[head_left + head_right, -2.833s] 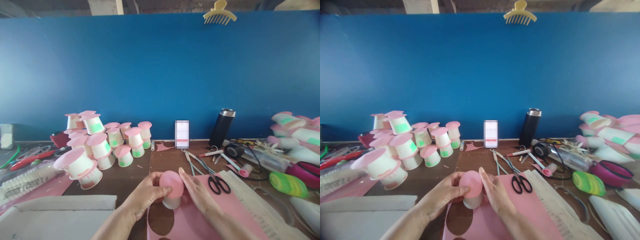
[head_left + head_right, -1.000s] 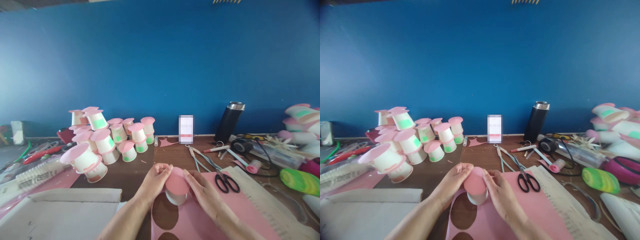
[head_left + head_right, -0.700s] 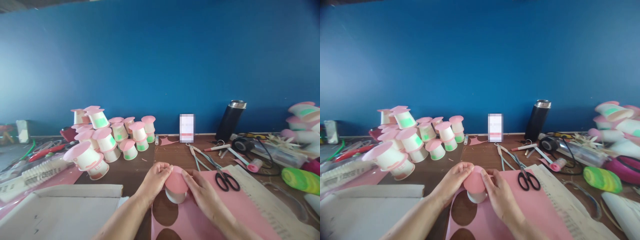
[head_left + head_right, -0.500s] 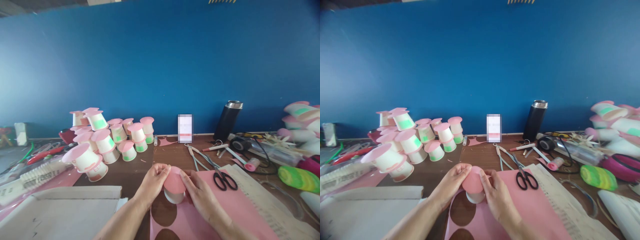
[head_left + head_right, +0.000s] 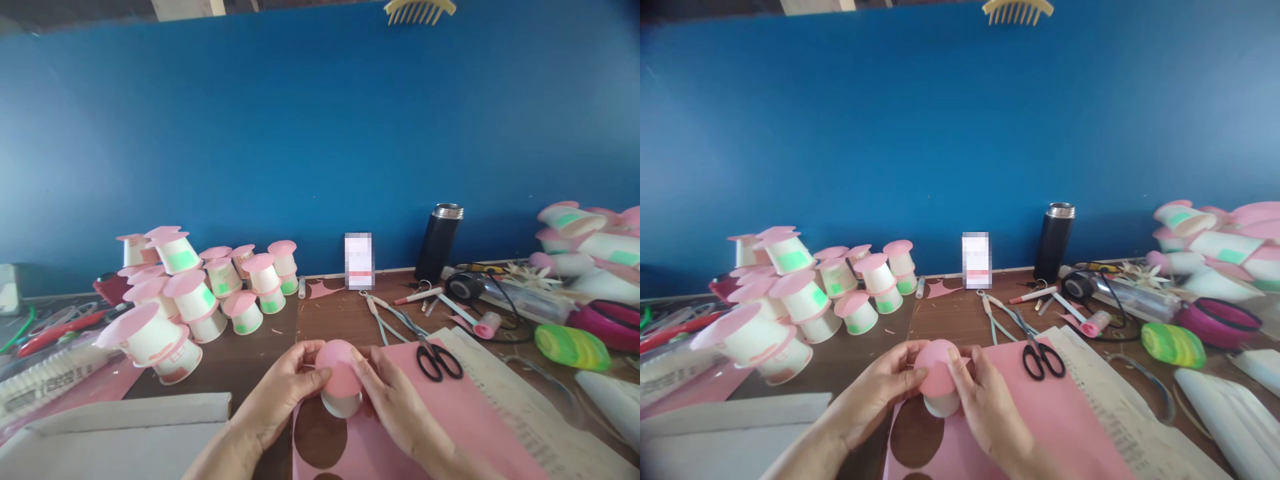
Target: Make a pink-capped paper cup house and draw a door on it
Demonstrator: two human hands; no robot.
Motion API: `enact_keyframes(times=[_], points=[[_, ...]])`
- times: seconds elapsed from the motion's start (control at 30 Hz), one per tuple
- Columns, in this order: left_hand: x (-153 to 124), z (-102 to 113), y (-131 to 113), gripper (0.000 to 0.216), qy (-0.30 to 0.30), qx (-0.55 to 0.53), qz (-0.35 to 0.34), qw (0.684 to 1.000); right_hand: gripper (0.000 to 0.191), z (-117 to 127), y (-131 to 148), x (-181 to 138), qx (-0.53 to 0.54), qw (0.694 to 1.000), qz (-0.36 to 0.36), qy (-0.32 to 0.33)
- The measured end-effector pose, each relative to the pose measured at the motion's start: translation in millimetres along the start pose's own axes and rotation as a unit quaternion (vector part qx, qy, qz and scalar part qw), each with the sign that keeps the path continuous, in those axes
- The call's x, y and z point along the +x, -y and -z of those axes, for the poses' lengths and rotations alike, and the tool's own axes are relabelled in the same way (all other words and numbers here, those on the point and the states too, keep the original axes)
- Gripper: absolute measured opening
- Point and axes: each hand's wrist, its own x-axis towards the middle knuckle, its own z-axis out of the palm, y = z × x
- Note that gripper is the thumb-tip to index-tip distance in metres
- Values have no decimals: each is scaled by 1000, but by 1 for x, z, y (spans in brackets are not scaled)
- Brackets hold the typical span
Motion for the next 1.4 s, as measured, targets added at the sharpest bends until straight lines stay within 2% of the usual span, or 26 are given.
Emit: enact_keyframes(times=[0.1,0.2,0.57,0.93,1.17,1.4], points=[[-1,-1,-1,49,-8,4,4,1000,52,4,5,-4,-15,999,-28,45],[-2,-1,-1,50,-18,38,-8,999,46,8,6,-5,-50,996,-20,68],[-4,0,-2,54,-17,95,-21,995,27,7,6,-5,-61,994,-52,75],[-5,-4,-3,69,-33,148,-7,988,43,16,2,1,-14,993,-41,112],[-8,-7,-6,65,-30,154,-2,988,40,12,-5,3,-11,993,-54,108],[-6,-5,-3,61,-23,145,-23,989,53,14,0,2,12,993,-56,107]])
